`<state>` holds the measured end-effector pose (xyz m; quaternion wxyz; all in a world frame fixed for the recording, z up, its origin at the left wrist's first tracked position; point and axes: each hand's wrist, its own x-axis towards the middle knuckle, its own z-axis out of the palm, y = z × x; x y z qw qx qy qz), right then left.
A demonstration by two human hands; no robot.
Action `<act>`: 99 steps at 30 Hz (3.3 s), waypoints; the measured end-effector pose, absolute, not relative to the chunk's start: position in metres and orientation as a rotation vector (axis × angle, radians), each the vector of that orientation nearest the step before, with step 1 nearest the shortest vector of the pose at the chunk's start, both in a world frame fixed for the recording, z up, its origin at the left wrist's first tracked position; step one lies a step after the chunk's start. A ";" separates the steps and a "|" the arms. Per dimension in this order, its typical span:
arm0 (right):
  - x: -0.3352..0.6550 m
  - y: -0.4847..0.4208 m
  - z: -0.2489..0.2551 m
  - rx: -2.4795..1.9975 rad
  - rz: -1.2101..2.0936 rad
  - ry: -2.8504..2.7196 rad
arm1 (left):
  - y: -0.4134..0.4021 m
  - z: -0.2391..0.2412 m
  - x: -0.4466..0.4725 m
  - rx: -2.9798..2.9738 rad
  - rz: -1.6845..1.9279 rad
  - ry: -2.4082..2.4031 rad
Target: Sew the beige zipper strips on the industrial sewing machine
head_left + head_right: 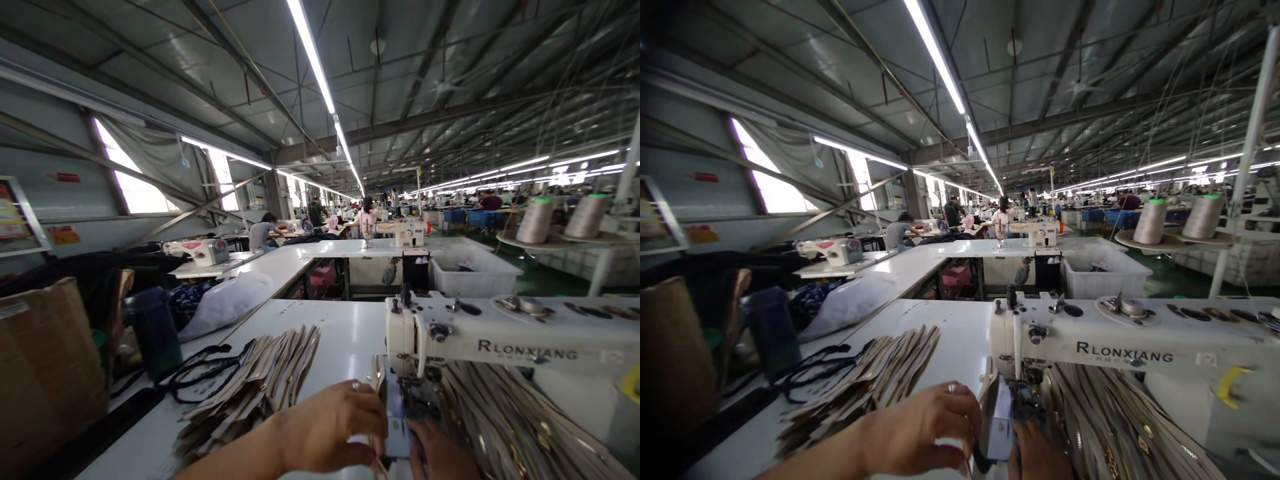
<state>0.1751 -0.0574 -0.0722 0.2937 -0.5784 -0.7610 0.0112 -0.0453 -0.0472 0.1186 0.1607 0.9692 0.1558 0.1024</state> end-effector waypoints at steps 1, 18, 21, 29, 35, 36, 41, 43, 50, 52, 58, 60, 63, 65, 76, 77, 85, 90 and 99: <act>0.175 -0.058 -0.071 -1.541 0.050 -2.033 | -0.055 0.135 -0.043 2.634 0.378 0.421; 0.172 -0.074 -0.037 -1.448 0.225 -1.807 | -0.009 -0.005 0.010 1.670 0.764 1.102; 0.169 -0.071 -0.046 -1.496 0.145 -1.839 | -0.004 -0.007 0.016 1.807 0.772 1.206; 0.169 -0.067 -0.049 -1.599 0.202 -1.826 | -0.010 -0.011 0.012 2.427 0.682 1.115; 0.168 -0.075 -0.029 -1.697 0.255 -1.833 | -0.011 -0.007 0.005 2.694 0.662 0.905; 0.167 -0.075 -0.027 -1.706 0.255 -1.824 | -0.011 -0.006 0.005 2.718 0.652 0.879; 0.168 -0.076 -0.024 -1.727 0.271 -1.809 | -0.011 -0.005 0.005 2.826 0.593 0.845; 0.169 -0.076 -0.025 -1.724 0.267 -1.806 | -0.011 -0.005 0.004 2.866 0.567 0.812; 0.170 -0.076 -0.026 -1.730 0.218 -1.819 | -0.010 -0.001 0.005 2.950 0.482 0.771; 0.170 -0.075 -0.026 -1.722 0.220 -1.818 | -0.010 0.001 0.006 2.943 0.465 0.766; 0.170 -0.076 -0.026 -1.726 0.175 -1.821 | -0.007 0.002 0.008 2.867 0.509 0.733; 0.169 -0.076 -0.027 -1.721 0.156 -1.824 | -0.006 0.002 0.009 2.851 0.510 0.730; 0.169 -0.076 -0.027 -1.726 0.139 -1.852 | -0.004 0.003 0.009 2.829 0.511 0.728; 0.169 -0.076 -0.027 -1.749 0.111 -1.886 | -0.004 0.004 0.010 2.814 0.501 0.728; 0.163 -0.077 -0.023 -1.910 -0.030 -2.014 | 0.006 -0.001 0.012 2.694 0.506 0.750; 0.162 -0.077 -0.023 -1.920 -0.033 -2.016 | 0.007 -0.002 0.012 2.681 0.501 0.750; 0.161 -0.074 -0.021 -1.910 -0.043 -2.014 | 0.012 -0.005 0.012 2.664 0.549 0.726; 0.161 -0.073 -0.019 -1.921 -0.071 -2.020 | 0.012 -0.005 0.011 2.658 0.615 0.682; 0.162 -0.073 -0.018 -1.916 -0.010 -1.999 | -0.003 -0.003 0.008 2.662 0.668 0.724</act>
